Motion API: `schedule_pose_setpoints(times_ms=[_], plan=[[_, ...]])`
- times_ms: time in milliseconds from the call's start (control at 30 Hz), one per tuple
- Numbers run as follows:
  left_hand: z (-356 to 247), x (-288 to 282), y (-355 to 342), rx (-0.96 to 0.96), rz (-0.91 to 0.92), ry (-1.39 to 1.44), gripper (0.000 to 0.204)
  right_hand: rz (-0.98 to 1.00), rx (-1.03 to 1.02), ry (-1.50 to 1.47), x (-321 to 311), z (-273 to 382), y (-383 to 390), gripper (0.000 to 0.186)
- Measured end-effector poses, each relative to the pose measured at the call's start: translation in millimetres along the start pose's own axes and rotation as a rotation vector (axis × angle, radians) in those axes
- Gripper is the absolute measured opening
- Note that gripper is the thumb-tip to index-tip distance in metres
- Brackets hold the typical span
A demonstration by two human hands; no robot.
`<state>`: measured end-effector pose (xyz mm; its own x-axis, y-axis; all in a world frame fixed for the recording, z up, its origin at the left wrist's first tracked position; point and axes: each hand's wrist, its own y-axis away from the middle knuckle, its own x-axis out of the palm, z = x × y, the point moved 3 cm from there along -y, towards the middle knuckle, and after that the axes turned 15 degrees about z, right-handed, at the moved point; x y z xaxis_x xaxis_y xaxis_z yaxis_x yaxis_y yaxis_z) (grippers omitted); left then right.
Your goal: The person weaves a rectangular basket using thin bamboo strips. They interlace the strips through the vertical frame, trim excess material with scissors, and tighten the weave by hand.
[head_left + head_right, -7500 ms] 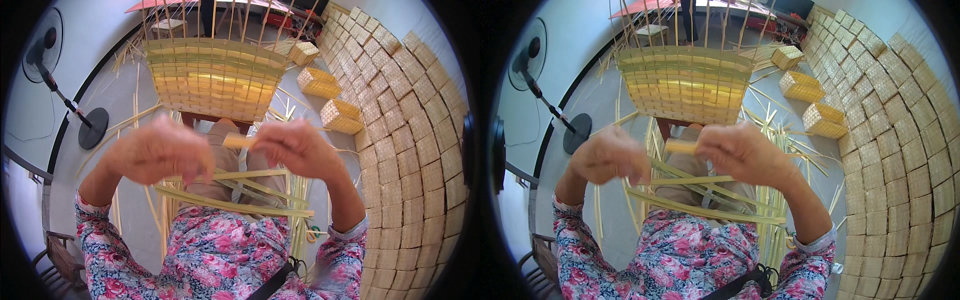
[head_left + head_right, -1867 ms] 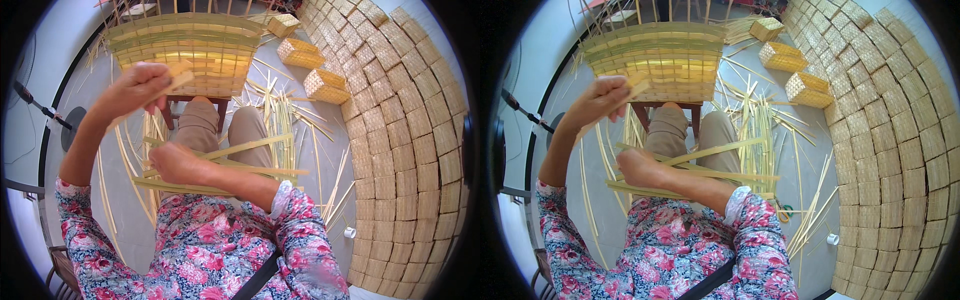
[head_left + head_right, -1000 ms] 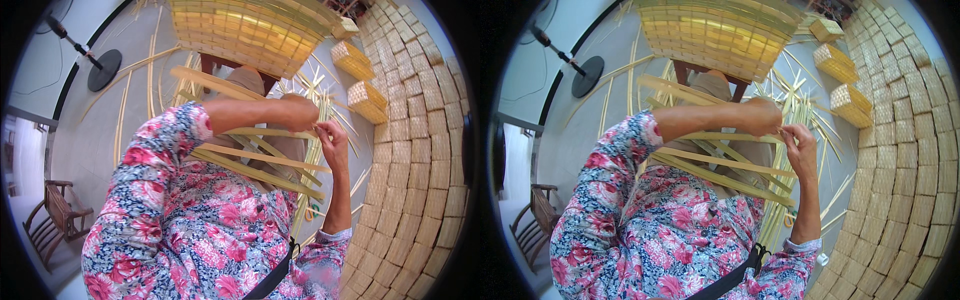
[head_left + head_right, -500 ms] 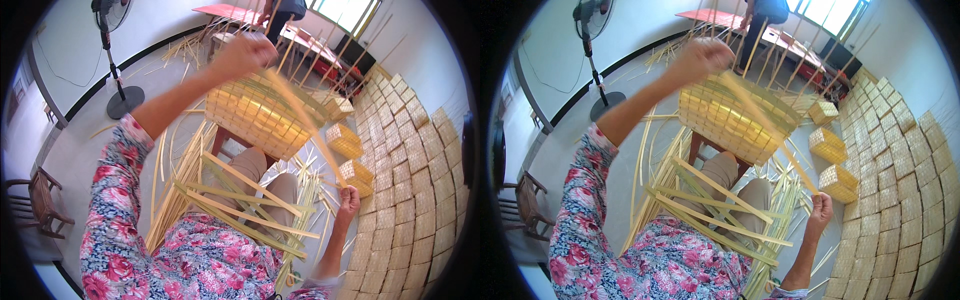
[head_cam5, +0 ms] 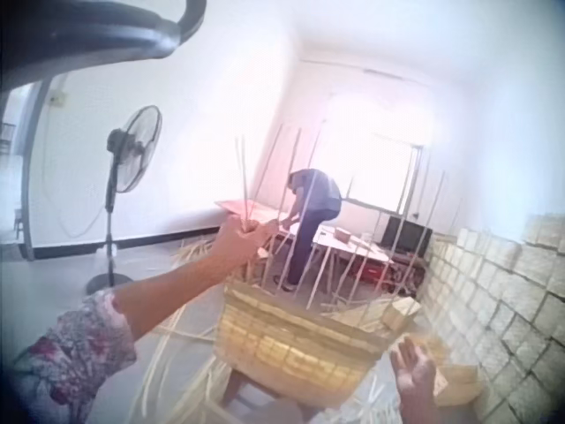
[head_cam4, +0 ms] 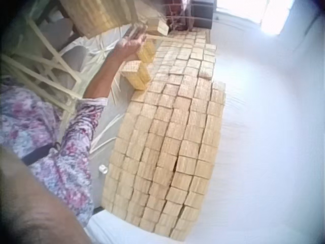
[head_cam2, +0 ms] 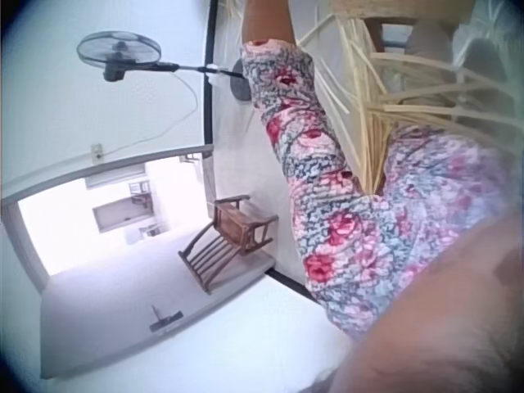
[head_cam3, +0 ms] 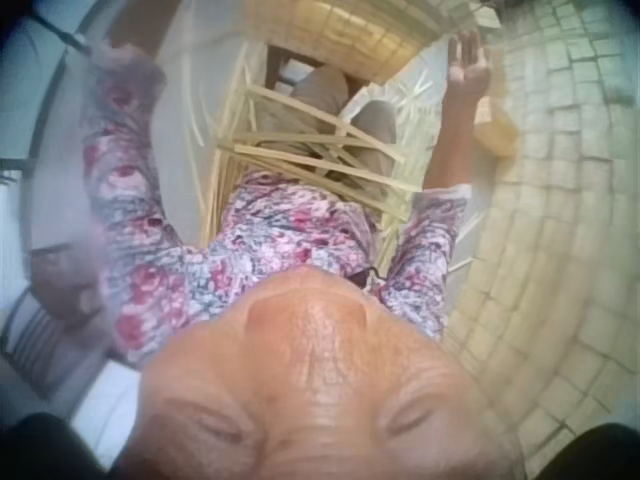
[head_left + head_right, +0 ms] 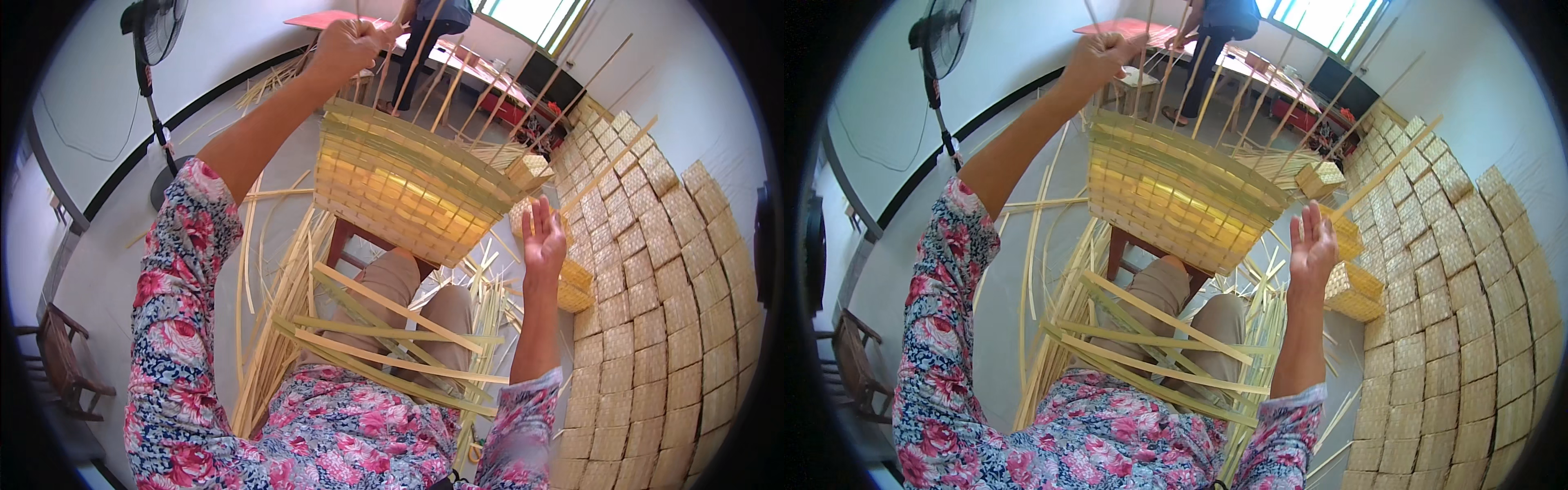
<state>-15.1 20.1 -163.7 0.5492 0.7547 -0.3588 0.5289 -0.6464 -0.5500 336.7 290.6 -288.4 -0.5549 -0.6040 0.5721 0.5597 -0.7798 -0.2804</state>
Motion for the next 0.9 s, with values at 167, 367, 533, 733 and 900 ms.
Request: schedule_pose_setpoints(times_ms=[167, 367, 533, 733, 900], plan=[[-3, 19, -8, 0.231, 0.169, -0.138, 0.061, 0.022, 0.016, 0.079, 9, -28, -27, 0.018], [-54, 36, -4, 0.179, 0.455, -0.364, 0.066, 0.096, -0.052, 0.317, 16, -34, -28, 0.011], [-48, 62, -4, 0.248, 0.521, -0.283, 0.064, 0.185, -0.159, 0.467, 26, -42, -9, 0.009], [-76, 90, -8, 0.095, 0.838, -0.343, 0.052, 0.170, -0.206, 0.550, 28, -35, 2, 0.009], [-91, 106, 3, 0.172, 0.748, -0.328, 0.051, 0.154, -0.236, 0.479, 44, -37, 12, 0.007]])
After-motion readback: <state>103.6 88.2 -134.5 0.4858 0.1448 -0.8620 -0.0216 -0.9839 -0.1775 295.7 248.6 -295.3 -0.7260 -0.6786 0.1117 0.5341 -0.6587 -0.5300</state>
